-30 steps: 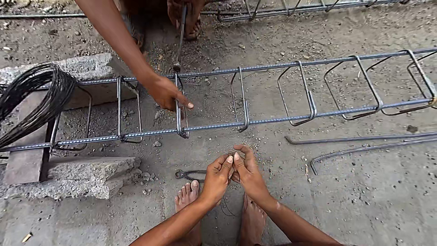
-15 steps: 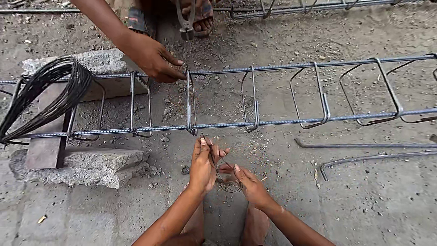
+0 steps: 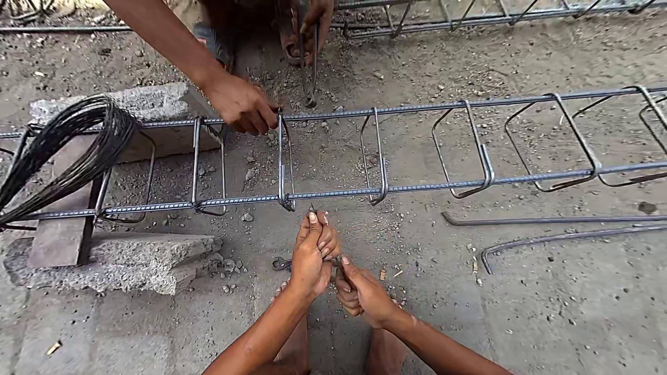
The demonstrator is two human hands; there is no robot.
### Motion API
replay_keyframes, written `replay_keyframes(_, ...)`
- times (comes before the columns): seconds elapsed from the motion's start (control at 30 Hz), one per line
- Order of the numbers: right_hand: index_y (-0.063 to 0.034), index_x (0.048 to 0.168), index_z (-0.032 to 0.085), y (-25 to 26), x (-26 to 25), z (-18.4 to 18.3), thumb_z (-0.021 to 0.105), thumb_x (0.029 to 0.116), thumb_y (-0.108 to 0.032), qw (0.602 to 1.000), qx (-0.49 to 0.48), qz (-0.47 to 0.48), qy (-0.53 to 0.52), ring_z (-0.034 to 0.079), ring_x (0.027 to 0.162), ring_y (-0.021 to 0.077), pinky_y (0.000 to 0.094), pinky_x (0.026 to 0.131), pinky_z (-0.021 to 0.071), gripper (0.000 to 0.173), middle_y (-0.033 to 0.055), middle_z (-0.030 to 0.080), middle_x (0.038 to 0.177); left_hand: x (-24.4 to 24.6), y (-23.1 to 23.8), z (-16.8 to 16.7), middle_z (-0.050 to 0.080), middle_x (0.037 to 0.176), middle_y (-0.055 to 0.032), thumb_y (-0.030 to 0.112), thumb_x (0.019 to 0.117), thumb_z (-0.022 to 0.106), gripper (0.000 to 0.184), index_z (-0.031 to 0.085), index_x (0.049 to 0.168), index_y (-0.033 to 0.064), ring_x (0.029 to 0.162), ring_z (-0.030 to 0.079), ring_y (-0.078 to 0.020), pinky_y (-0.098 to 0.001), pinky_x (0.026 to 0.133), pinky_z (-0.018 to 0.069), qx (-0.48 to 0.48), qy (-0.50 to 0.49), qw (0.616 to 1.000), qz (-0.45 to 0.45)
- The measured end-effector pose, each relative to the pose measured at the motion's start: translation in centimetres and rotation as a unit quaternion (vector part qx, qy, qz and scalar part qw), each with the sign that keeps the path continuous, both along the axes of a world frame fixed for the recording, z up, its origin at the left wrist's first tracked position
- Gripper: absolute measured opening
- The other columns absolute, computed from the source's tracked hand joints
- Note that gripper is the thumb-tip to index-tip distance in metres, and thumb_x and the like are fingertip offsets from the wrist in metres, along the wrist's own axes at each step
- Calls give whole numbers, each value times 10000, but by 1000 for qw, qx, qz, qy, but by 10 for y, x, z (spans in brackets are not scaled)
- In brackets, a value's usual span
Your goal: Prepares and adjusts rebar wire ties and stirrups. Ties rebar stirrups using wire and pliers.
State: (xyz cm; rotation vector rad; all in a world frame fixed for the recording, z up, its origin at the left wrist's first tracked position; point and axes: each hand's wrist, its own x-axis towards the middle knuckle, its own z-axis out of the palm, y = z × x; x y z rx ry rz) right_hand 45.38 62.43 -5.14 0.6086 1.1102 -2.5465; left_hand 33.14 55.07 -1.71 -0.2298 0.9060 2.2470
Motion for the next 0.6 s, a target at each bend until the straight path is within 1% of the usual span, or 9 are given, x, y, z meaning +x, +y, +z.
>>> replay_keyframes(0.03,-202,795,493,4,1,0,221,1109,-448,997,-68,22,23,296,411,-33,137,396,252,483,-131,336,542,-4,-2,2,378,556,91,177,1131,222,307,463,942,152,436,364,-4,-136,440,327,6,-8,1000,6)
replay_keyframes(0.13,-213,878,559,10,5,-3,435,1055,-562,958,-260,84,89,392,464,-32,128,423,327,411,-120,441,640,-16,-10,7,399,547,91,177,1124,219,352,489,898,153,432,391,6,-126,437,347,83,-53,995,4)
replay_keyframes(0.23,-207,922,557,11,12,-5,489,1041,-552,931,-312,119,147,487,502,-12,142,461,405,371,-100,507,672,-32,-15,10,425,550,87,176,1105,260,351,526,878,149,437,422,8,-128,435,364,153,-74,985,-3)
replay_keyframes(0.33,-198,997,567,18,15,-4,471,1027,-592,931,-296,127,170,487,499,-26,134,470,400,407,-111,496,654,-36,-12,16,414,547,94,195,1116,234,366,519,889,163,435,408,13,-121,435,352,128,-39,991,1)
replay_keyframes(0.4,-206,951,546,21,16,-1,492,1038,-547,932,-292,120,177,440,479,-28,137,465,381,357,-126,438,623,-36,-11,19,414,546,92,194,1118,229,366,511,887,159,433,408,11,-123,434,356,130,-43,991,-3)
replay_keyframes(0.5,-216,885,527,21,15,0,491,1069,-465,942,-243,105,205,425,472,-28,140,453,369,312,-133,414,603,-39,-11,20,429,545,75,177,1105,258,347,518,879,138,435,435,-1,-136,433,376,180,-82,980,-30)
replay_keyframes(0.53,-210,886,520,21,14,1,468,1083,-445,949,-198,106,220,413,480,-28,142,456,355,310,-130,403,608,-39,-10,21,431,544,73,174,1103,263,344,520,877,137,434,439,-3,-135,431,379,184,-90,978,-37)
replay_keyframes(0.57,-196,888,511,22,14,3,433,1100,-419,958,-124,107,234,397,485,-27,144,458,340,318,-122,389,610,-39,-9,22,427,543,75,173,1104,256,348,518,876,140,432,435,-1,-131,429,376,177,-88,979,-39)
replay_keyframes(0.6,-171,890,504,24,13,6,398,1116,-388,963,-17,109,244,387,490,-29,141,462,335,330,-111,379,610,-39,-8,24,423,541,79,169,1104,247,352,515,878,144,429,430,1,-129,428,372,161,-76,983,-38)
